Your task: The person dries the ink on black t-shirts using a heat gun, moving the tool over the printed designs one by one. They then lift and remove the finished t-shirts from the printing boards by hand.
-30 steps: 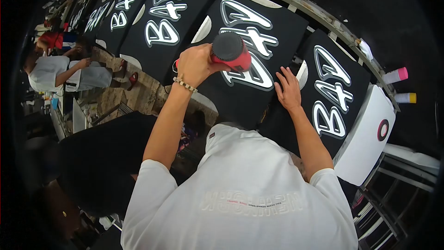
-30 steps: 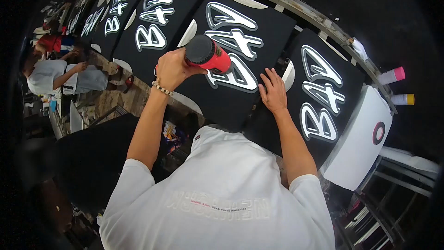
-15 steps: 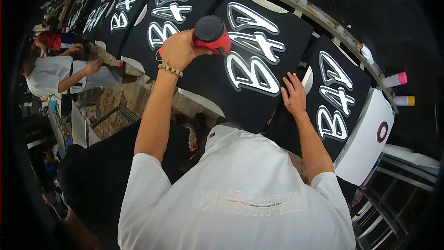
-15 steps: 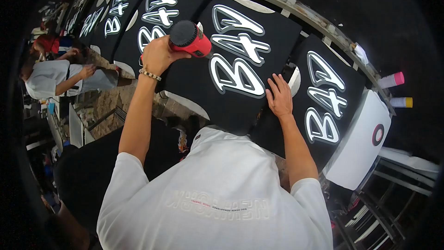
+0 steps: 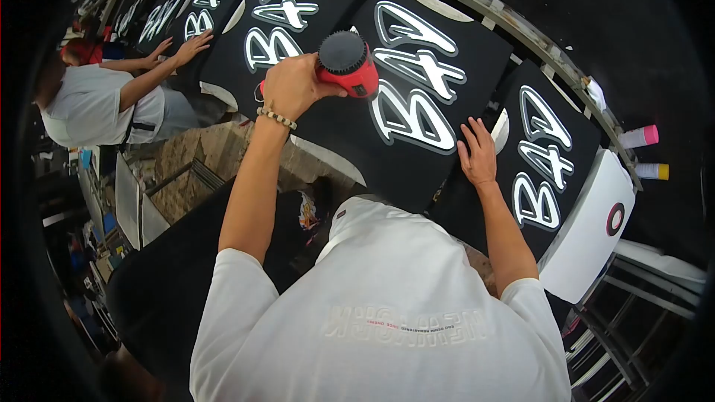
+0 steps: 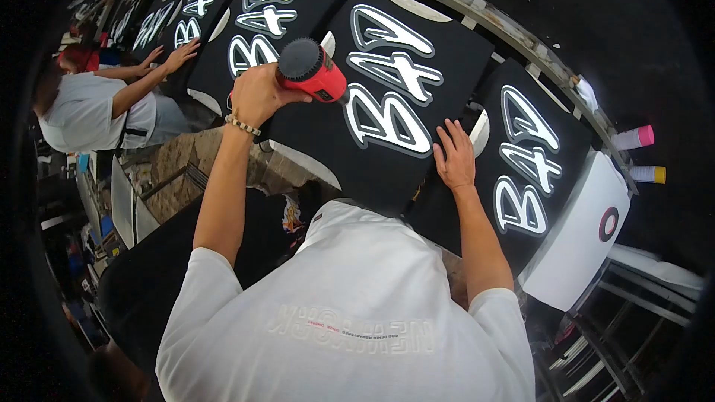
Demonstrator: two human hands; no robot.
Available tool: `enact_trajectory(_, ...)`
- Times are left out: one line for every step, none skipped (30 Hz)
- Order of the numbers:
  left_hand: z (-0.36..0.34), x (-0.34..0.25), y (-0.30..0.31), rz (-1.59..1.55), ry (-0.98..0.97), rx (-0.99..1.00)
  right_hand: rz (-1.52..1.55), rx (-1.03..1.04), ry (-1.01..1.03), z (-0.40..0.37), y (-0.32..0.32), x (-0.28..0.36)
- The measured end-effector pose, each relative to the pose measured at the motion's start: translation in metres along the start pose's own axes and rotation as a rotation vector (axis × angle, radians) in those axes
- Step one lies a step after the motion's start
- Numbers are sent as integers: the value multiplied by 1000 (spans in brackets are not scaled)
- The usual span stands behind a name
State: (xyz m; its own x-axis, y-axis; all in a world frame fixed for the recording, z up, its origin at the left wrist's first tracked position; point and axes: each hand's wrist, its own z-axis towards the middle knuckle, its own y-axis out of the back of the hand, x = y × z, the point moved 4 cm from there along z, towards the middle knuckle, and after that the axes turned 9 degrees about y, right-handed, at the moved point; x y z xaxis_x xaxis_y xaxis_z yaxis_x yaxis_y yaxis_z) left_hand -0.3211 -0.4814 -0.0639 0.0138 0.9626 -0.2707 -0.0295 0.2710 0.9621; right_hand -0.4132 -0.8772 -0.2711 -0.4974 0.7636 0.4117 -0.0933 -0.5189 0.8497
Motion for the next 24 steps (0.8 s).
enact_trajectory(-4, -1, 1, -3, -6, -23, 0, 1, -2, -1, 0, 0)
enact_trajectory(-7, -2, 2, -2, -6, -22, 2, 1, -2, -2, 0, 0)
enact_trajectory(-11, 0, 4, -2, 63, 13, 0, -1, 2, -2, -1, -1)
enact_trajectory(-13, 3, 6, -2, 132, 47, -3, -4, 7, -1, 0, -1)
enact_trajectory(-16, 4, 8, 0, 133, 45, -1, -5, 9, -1, 0, -1)
enact_trajectory(-20, 5, 11, 26, 104, 51, -6, -6, 8, -1, 0, -1)
enact_trajectory(-25, 4, 12, 54, 76, 56, -9, -6, 9, -1, -1, -1)
enact_trajectory(-29, 5, 11, 57, 81, 54, -4, -7, 14, -1, -1, -1)
enact_trajectory(-33, 7, 9, 23, 107, 29, -3, -15, 20, -1, -1, -1)
enact_trajectory(-38, 7, 6, -12, 132, 5, -3, -23, 25, -1, 0, 0)
enact_trajectory(-41, 8, 4, -10, 134, 5, -2, -23, 26, -2, 1, 0)
enact_trajectory(-44, 7, 3, -21, 140, 36, -3, -22, 26, -2, 0, 0)
enact_trajectory(-48, 5, 1, -31, 148, 67, -3, -21, 28, -2, 0, -1)
enact_trajectory(-53, 3, -1, -29, 152, 64, -1, -22, 33, -2, 0, -1)
enact_trajectory(-59, -3, -2, -27, 114, 31, -3, -23, 38, -2, 0, -1)
enact_trajectory(-65, -9, -2, -24, 75, 0, -5, -24, 41, -2, 0, -1)
enact_trajectory(-71, -14, -4, -21, 78, 1, 0, -23, 42, -4, -1, -2)
enact_trajectory(-77, -19, -6, -80, 91, 8, -2, -32, 49, -4, 0, -2)
enact_trajectory(-82, -23, -7, -139, 104, 13, -5, -42, 57, -4, 1, -2)
enact_trajectory(-86, -26, -10, -89, 122, 49, -3, -42, 60, -4, 1, -1)
enact_trajectory(-91, -30, -13, -87, 124, 45, -4, -44, 62, -4, 1, -1)
enact_trajectory(-97, -35, -15, -97, 114, 29, -3, -45, 64, -3, 0, -2)
enact_trajectory(-103, -38, -17, -106, 103, 13, 0, -45, 68, -3, 0, -2)
enact_trajectory(-109, -40, -19, -103, 106, 12, 2, -50, 71, -4, 0, -2)
